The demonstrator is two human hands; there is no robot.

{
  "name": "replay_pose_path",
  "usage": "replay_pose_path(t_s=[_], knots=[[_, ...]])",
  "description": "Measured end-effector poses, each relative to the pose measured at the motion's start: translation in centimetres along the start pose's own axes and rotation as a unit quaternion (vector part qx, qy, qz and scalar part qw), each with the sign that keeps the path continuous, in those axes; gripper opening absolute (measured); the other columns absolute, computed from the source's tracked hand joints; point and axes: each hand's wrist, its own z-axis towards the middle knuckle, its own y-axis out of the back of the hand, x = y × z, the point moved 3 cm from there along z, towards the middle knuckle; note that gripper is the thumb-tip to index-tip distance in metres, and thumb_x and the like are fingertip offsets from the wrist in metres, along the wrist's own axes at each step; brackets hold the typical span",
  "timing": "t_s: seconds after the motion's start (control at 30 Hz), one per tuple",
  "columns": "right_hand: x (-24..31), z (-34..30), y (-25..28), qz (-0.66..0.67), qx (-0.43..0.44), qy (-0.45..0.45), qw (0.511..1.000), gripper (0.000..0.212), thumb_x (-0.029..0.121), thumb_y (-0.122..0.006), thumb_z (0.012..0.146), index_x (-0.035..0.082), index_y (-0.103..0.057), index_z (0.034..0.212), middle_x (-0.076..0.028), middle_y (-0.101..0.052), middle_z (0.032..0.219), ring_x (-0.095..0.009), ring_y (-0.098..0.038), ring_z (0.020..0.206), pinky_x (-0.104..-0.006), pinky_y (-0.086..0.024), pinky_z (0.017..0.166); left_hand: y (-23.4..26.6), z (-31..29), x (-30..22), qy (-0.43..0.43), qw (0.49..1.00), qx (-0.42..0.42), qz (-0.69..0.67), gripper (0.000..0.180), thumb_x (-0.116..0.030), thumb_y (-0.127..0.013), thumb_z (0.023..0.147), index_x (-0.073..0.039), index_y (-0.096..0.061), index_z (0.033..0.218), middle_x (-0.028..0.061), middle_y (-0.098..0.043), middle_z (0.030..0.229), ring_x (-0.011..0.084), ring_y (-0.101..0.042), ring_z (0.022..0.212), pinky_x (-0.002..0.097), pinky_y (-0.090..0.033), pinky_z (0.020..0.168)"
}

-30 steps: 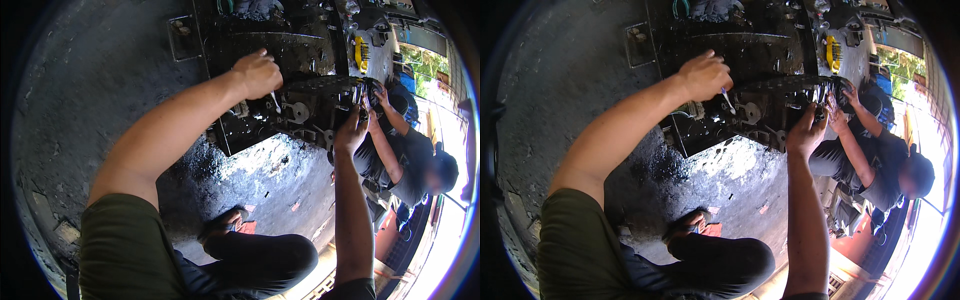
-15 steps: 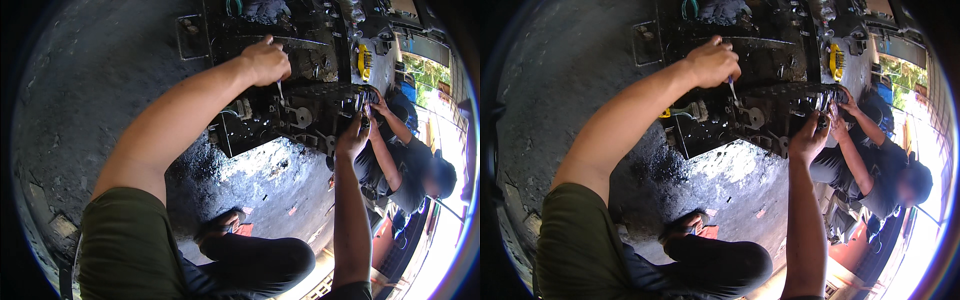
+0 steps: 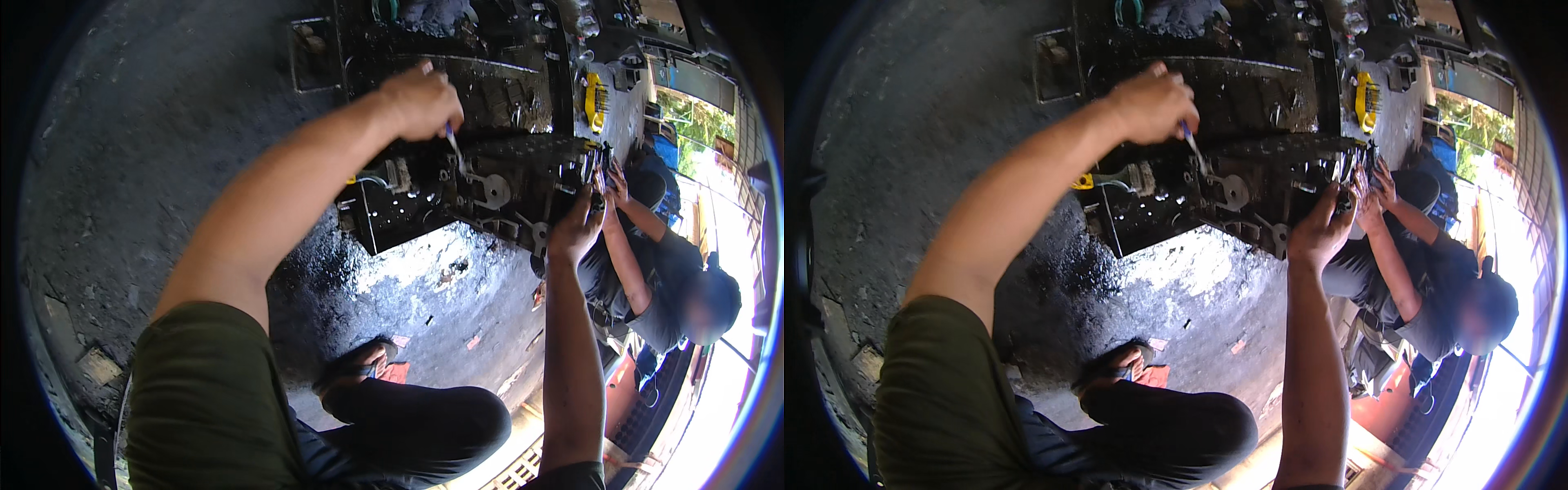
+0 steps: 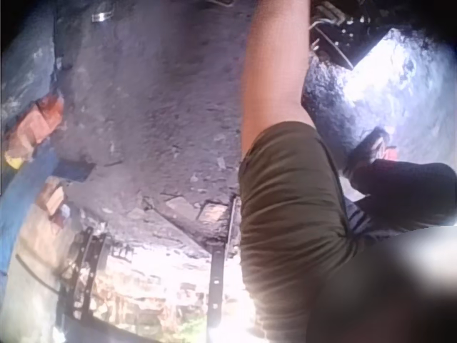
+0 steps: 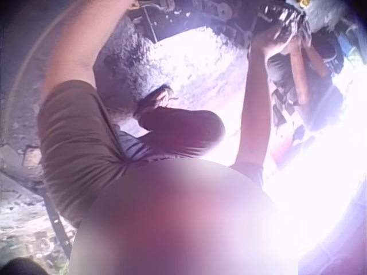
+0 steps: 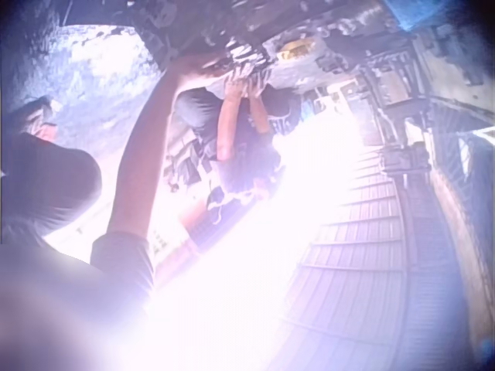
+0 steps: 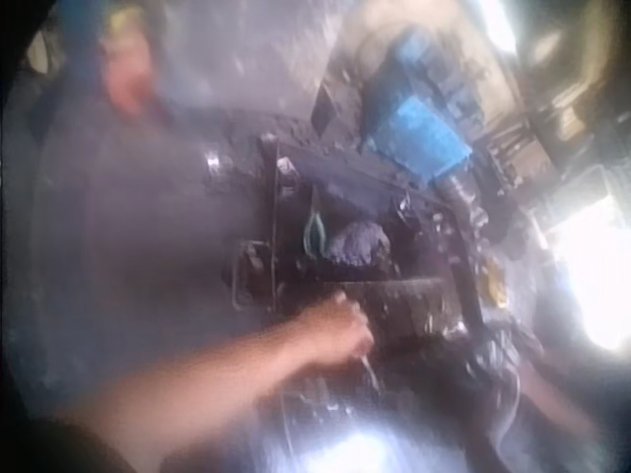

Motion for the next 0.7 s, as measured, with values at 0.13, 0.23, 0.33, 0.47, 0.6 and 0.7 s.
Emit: replay_pose_path(t_s=[0.13, 0.23, 0.33, 0.47, 0.6, 0.7], knots=[[-0.5, 0.3, -0.2, -0.036, -0.003, 0.022, 0.999, 0.045, 0.030, -0.052, 0.109, 0.001, -0.058, 0.144, -0.028, -0.059, 0.140, -0.038, -0.057, 0.130, -0.0425, -0.044, 0.109, 0.5, -0.5, -0.4, 0.021, 0.999, -0.013, 0.028, 0.019, -0.027, -0.075, 0.090, -0.028, -0.081, 0.108, 0.0039, -0.072, 0.116, 0.0306, -0.057, 0.133, 0.0569, -0.036, 0.117], [-0.9, 0.5, -0.1, -0.021, -0.010, -0.019, 1.000, 0.052, 0.034, -0.054, 0.109, -0.007, -0.058, 0.140, -0.027, -0.062, 0.138, -0.033, -0.060, 0.126, -0.0400, -0.043, 0.109, -0.8, -1.1, -1.0, -0.038, 0.996, 0.048, -0.059, 0.024, -0.023, -0.072, 0.092, -0.031, -0.079, 0.113, 0.0074, -0.072, 0.124, 0.0326, -0.053, 0.141, 0.0603, -0.029, 0.125], [-0.8, 0.8, -0.2, 0.027, -0.016, 0.005, 0.999, 0.054, 0.037, -0.055, 0.108, -0.006, -0.059, 0.140, -0.026, -0.064, 0.135, -0.032, -0.060, 0.125, -0.0390, -0.042, 0.110, -1.5, -1.5, -0.7, 0.038, 0.999, -0.033, 0.013, 0.024, -0.023, -0.070, 0.094, -0.031, -0.079, 0.114, 0.0085, -0.071, 0.127, 0.0346, -0.051, 0.143, 0.0579, -0.025, 0.128], [-1.2, 0.9, -0.1, -0.021, -0.012, -0.029, 0.999, 0.053, 0.036, -0.052, 0.110, -0.007, -0.059, 0.141, -0.024, -0.065, 0.135, -0.029, -0.062, 0.124, -0.0380, -0.044, 0.109, -2.1, -1.3, -1.0, -0.062, 0.997, 0.002, -0.052, 0.021, -0.029, -0.072, 0.094, -0.030, -0.080, 0.113, 0.0058, -0.072, 0.117, 0.0344, -0.051, 0.142, 0.0593, -0.030, 0.123], [-2.1, 0.9, 0.0, -0.040, 0.005, -0.018, 0.999, 0.051, 0.032, -0.051, 0.110, -0.006, -0.058, 0.142, -0.023, -0.063, 0.141, -0.031, -0.060, 0.128, -0.0387, -0.042, 0.112, 0.4, -1.4, 2.5, 0.042, 0.997, -0.059, 0.031, 0.021, -0.030, -0.072, 0.095, -0.030, -0.080, 0.114, 0.0030, -0.074, 0.115, 0.0290, -0.059, 0.129, 0.0556, -0.035, 0.119], [-2.7, 1.2, -0.3, 0.089, 0.033, 0.005, 0.995, 0.058, 0.040, -0.055, 0.107, -0.006, -0.056, 0.143, -0.027, -0.058, 0.146, -0.038, -0.054, 0.135, -0.0427, -0.038, 0.116, 1.7, -2.5, 4.4, 0.089, 0.986, -0.127, 0.062, 0.022, -0.039, -0.073, 0.094, -0.030, -0.081, 0.112, 0.0022, -0.074, 0.113, 0.0268, -0.060, 0.125, 0.0543, -0.036, 0.116]])
